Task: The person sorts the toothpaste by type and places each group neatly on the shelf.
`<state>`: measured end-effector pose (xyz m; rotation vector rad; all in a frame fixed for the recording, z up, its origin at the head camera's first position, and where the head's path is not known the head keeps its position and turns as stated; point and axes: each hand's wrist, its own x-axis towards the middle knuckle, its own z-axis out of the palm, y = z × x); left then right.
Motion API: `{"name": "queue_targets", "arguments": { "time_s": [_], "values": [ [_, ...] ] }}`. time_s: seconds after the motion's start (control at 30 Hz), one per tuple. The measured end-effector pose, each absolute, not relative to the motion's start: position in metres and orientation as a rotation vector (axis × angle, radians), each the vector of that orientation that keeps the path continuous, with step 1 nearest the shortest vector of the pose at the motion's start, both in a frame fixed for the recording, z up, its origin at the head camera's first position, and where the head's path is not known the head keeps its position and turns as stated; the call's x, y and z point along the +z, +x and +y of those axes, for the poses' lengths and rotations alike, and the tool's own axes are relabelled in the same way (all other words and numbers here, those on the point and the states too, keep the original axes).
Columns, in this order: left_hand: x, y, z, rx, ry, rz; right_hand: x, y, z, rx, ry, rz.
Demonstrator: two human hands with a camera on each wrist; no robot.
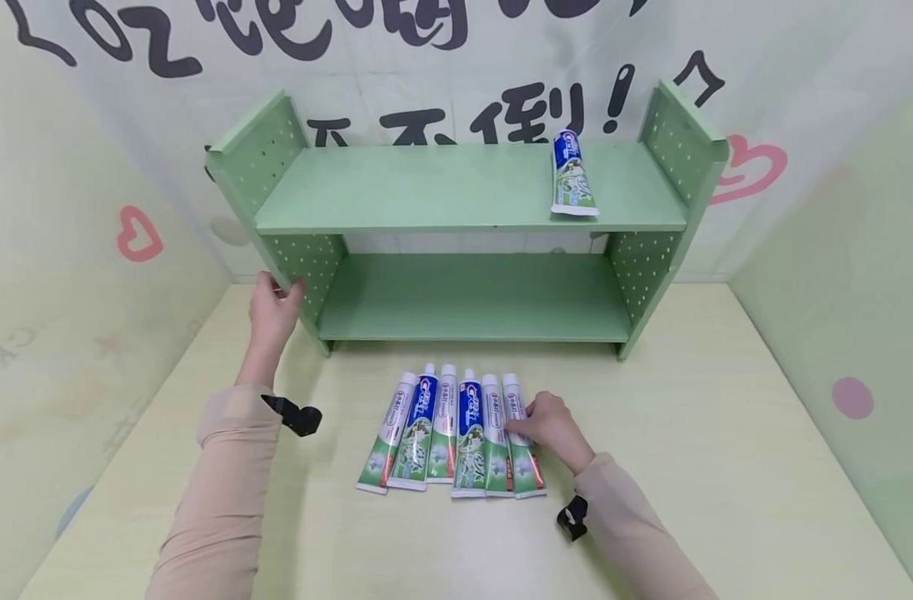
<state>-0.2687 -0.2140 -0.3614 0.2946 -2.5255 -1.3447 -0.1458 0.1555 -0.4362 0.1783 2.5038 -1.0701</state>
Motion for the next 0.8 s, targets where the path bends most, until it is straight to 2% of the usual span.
{"name": "queue_targets", "arguments": {
  "time_s": [0.4,0.8],
  "values": [
    [-0.357,-0.267,-0.211,-1.371,0.316,-2.517,-0.432,-0.145,0.167,-1.135,0.194,2.442],
    [-0.359,-0.267,-0.211,-1.354,0.304,-2.524,-0.403,-0.148,0.183,-1.217,0.177,2.452]
  ]
}}
